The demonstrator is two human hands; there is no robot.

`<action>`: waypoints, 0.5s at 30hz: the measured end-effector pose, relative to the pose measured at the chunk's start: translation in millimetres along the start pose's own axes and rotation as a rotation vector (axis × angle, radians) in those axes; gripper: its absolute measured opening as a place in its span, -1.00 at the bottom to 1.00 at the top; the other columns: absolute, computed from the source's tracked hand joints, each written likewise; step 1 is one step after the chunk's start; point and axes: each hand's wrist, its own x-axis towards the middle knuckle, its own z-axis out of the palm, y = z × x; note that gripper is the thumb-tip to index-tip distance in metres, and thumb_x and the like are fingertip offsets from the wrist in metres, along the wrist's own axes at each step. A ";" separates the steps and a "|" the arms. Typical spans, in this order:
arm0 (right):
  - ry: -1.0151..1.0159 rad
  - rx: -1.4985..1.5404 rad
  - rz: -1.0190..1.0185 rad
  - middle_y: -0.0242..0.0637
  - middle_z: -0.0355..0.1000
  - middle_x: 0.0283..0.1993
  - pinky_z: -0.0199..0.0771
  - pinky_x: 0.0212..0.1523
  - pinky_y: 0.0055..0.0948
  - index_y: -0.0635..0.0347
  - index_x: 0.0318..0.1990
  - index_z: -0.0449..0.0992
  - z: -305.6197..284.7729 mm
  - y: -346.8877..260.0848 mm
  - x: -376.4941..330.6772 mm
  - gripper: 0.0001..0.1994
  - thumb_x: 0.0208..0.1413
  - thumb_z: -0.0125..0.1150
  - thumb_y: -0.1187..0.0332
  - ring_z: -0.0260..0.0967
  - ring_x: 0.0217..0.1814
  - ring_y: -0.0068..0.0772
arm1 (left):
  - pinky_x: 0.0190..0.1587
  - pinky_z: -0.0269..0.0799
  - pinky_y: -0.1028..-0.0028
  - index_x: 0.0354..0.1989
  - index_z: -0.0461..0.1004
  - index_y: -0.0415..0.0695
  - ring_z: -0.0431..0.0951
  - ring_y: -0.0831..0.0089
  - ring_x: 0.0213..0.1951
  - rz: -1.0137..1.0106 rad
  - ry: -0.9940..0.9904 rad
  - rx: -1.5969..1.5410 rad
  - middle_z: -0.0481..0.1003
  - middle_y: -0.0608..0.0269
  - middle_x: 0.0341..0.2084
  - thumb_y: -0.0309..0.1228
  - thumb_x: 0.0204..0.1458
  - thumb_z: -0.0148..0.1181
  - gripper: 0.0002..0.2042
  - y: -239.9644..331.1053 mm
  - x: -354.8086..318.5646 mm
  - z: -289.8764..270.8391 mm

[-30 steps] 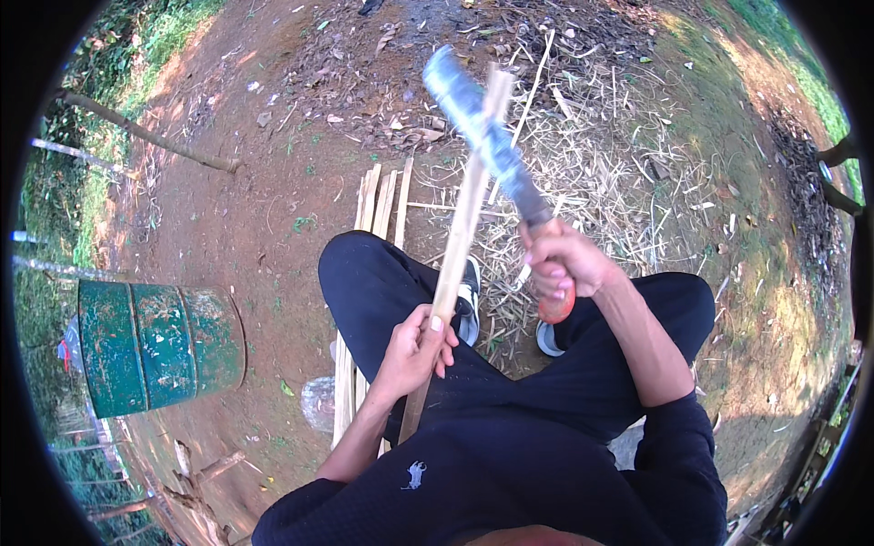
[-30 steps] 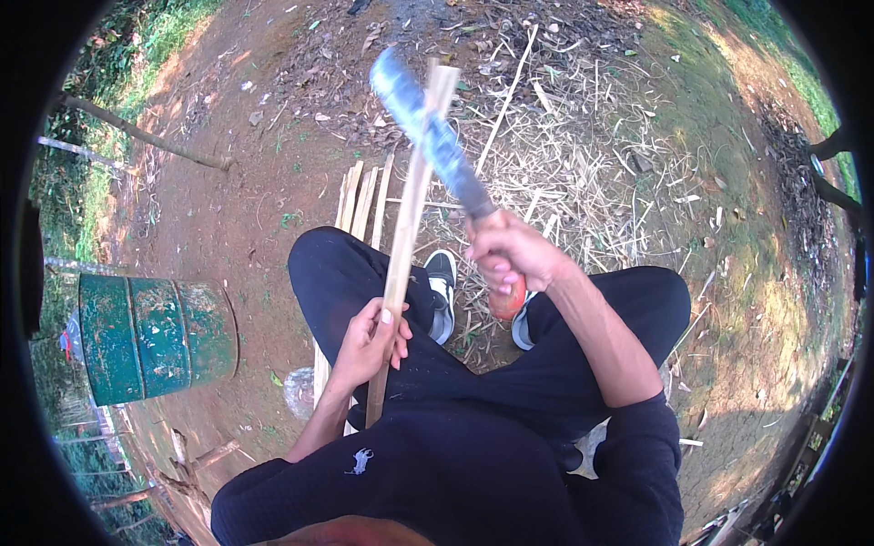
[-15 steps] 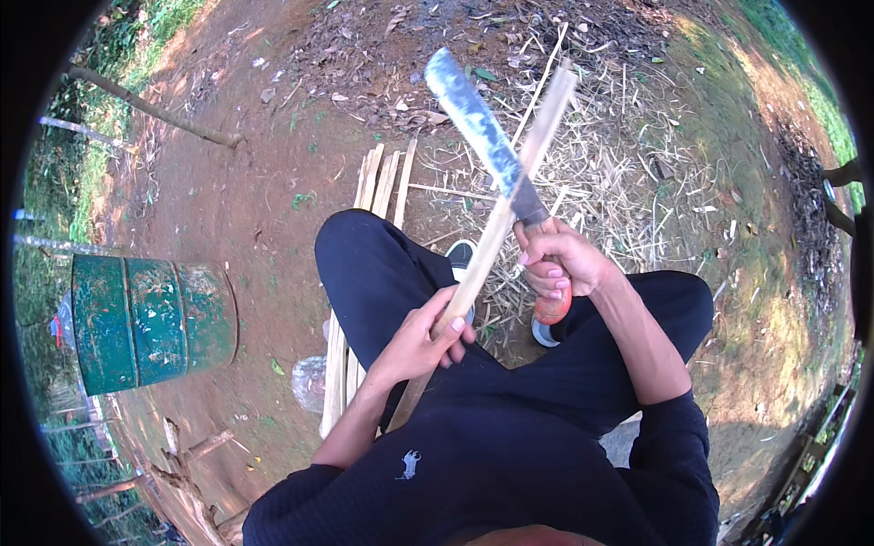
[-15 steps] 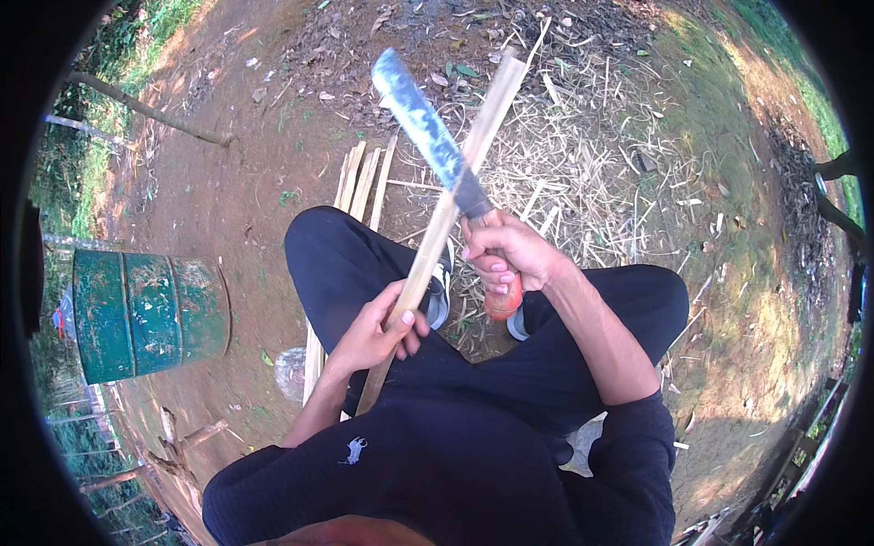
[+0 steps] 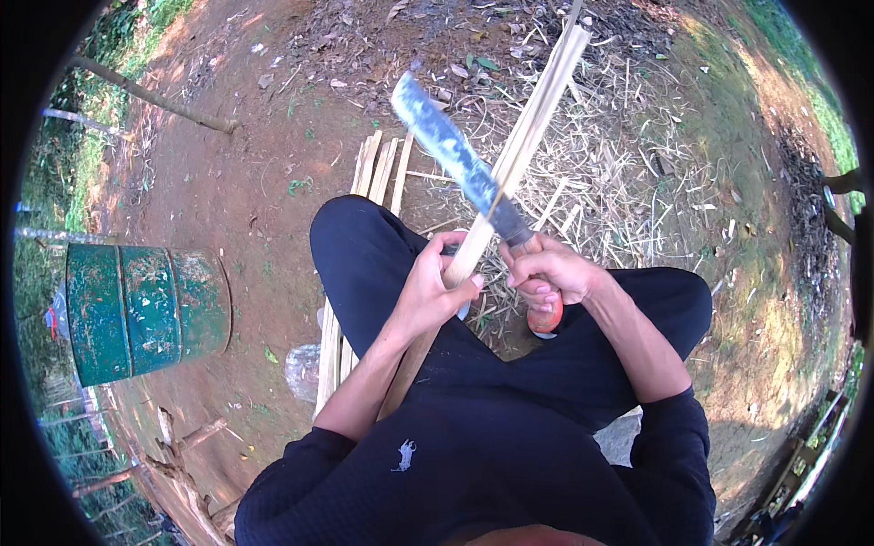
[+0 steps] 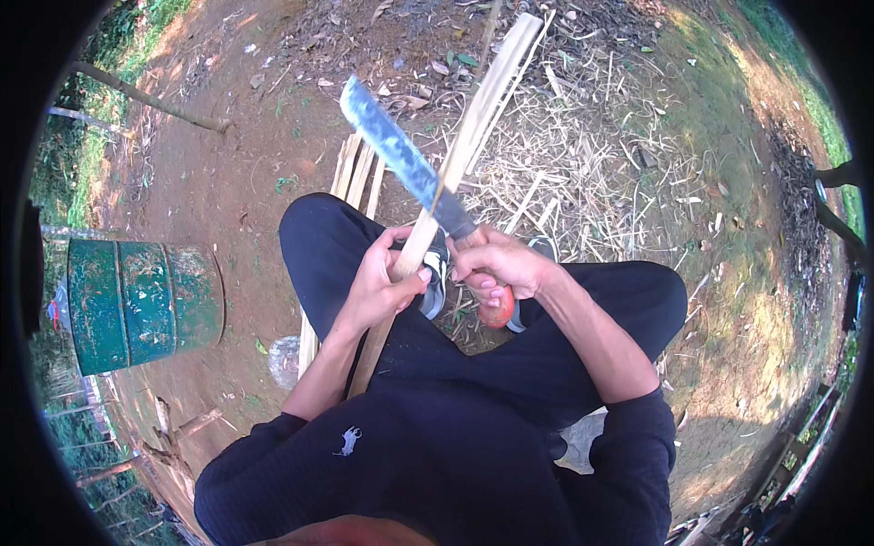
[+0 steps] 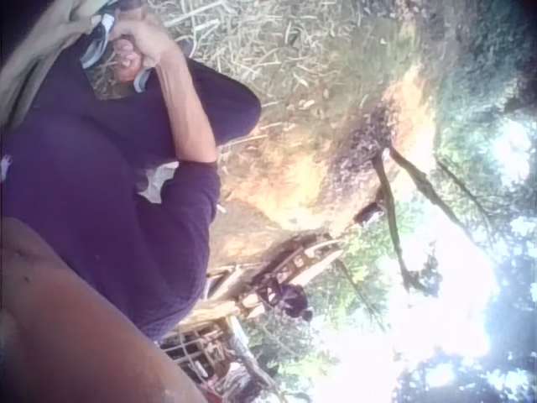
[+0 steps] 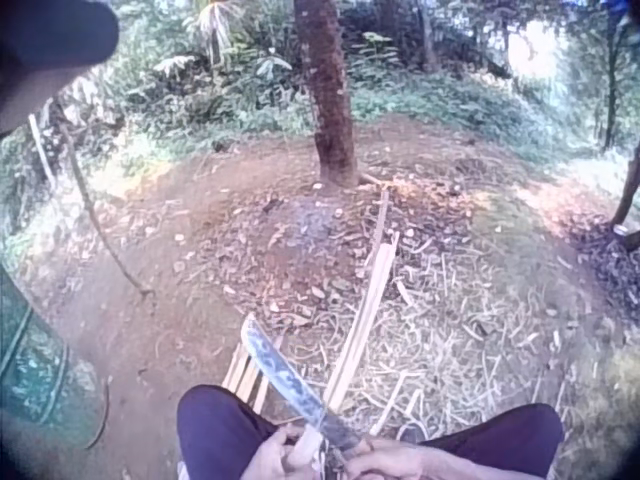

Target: The person shaves a long piece of wood using a large knife, removing thin strips to shape the wood while sitting outdoors.

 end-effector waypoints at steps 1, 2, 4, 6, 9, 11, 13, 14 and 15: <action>0.013 -0.075 0.048 -0.47 0.12 -0.77 0.19 -0.80 -0.55 0.18 -0.42 0.25 1.3 6.4 2.7 -0.84 0.04 0.11 0.61 0.11 -0.84 -0.65 | -0.71 0.17 0.63 0.17 0.20 -0.35 0.34 0.68 -0.73 0.016 0.025 -0.024 0.51 0.21 -0.55 -0.59 0.04 0.26 -0.48 1.5 3.8 1.5; 0.022 -0.147 0.095 -0.46 0.11 -0.78 0.19 -0.80 -0.55 0.18 -0.42 0.24 4.9 9.2 6.2 -0.83 0.02 0.10 0.64 0.12 -0.84 -0.65 | -0.71 0.16 0.65 0.10 0.23 -0.36 0.34 0.68 -0.73 0.005 0.029 -0.082 0.50 0.22 -0.56 -0.59 0.05 0.26 -0.54 3.9 13.1 -3.6; 0.035 -0.145 0.071 -0.47 0.12 -0.77 0.20 -0.82 -0.54 0.17 -0.43 0.24 8.5 1.3 6.2 -0.82 0.02 0.11 0.64 0.09 -0.86 -0.65 | -0.67 0.23 0.62 0.09 0.20 -0.37 0.38 0.63 -0.69 -0.032 -0.028 -0.151 0.53 0.11 -0.51 -0.63 -0.03 0.26 -0.50 11.8 17.2 -11.0; 0.077 -0.050 0.007 -0.49 0.12 -0.78 0.19 -0.83 -0.52 0.17 -0.43 0.24 1.1 -8.5 3.6 -0.82 0.03 0.11 0.63 0.08 -0.87 -0.65 | -0.63 0.29 0.58 0.10 0.17 -0.39 0.42 0.57 -0.64 -0.005 -0.053 -0.260 0.56 -0.02 -0.44 -0.65 -0.10 0.20 -0.46 9.2 15.5 -13.9; 0.076 0.021 -0.070 -0.49 0.11 -0.78 0.18 -0.84 -0.52 0.15 -0.45 0.22 -7.6 -10.8 0.5 -0.82 0.05 0.09 0.61 0.08 -0.88 -0.64 | -0.58 0.36 0.54 0.14 0.12 -0.40 0.47 0.50 -0.59 0.005 -0.074 -0.369 0.58 -0.17 -0.35 -0.65 -0.19 0.12 -0.40 6.1 18.0 -15.7; 0.082 0.007 -0.034 -0.48 0.11 -0.78 0.19 -0.83 -0.52 0.14 -0.45 0.22 -4.3 -8.5 0.2 -0.81 0.05 0.10 0.60 0.08 -0.86 -0.63 | -0.56 0.38 0.52 0.16 0.09 -0.41 0.48 0.47 -0.58 0.008 -0.073 -0.379 0.58 -0.22 -0.31 -0.64 -0.20 0.06 -0.37 3.7 23.2 -16.1; 0.058 -0.104 0.047 -0.47 0.12 -0.77 0.18 -0.82 -0.53 0.14 -0.45 0.22 -3.2 -1.3 6.8 -0.81 0.05 0.12 0.59 0.09 -0.85 -0.62 | -0.56 0.38 0.52 0.18 0.08 -0.42 0.48 0.46 -0.59 0.016 -0.064 -0.345 0.58 -0.24 -0.29 -0.63 -0.19 0.02 -0.37 1.1 29.1 -14.9; 0.041 -0.184 0.065 -0.47 0.12 -0.77 0.18 -0.82 -0.54 0.14 -0.45 0.22 0.2 -2.3 8.5 -0.80 0.05 0.13 0.59 0.09 -0.85 -0.62 | -0.57 0.37 0.53 0.19 0.08 -0.41 0.48 0.47 -0.59 0.017 -0.064 -0.338 0.58 -0.22 -0.29 -0.62 -0.18 0.02 -0.37 1.6 28.7 -15.3; 0.068 -0.177 0.044 -0.47 0.12 -0.77 0.18 -0.82 -0.54 0.14 -0.45 0.22 1.5 -5.0 7.2 -0.80 0.06 0.13 0.59 0.09 -0.85 -0.62 | -0.57 0.37 0.54 0.19 0.09 -0.41 0.47 0.47 -0.60 0.018 -0.065 -0.330 0.58 -0.20 -0.29 -0.62 -0.16 0.03 -0.38 2.8 27.3 -15.4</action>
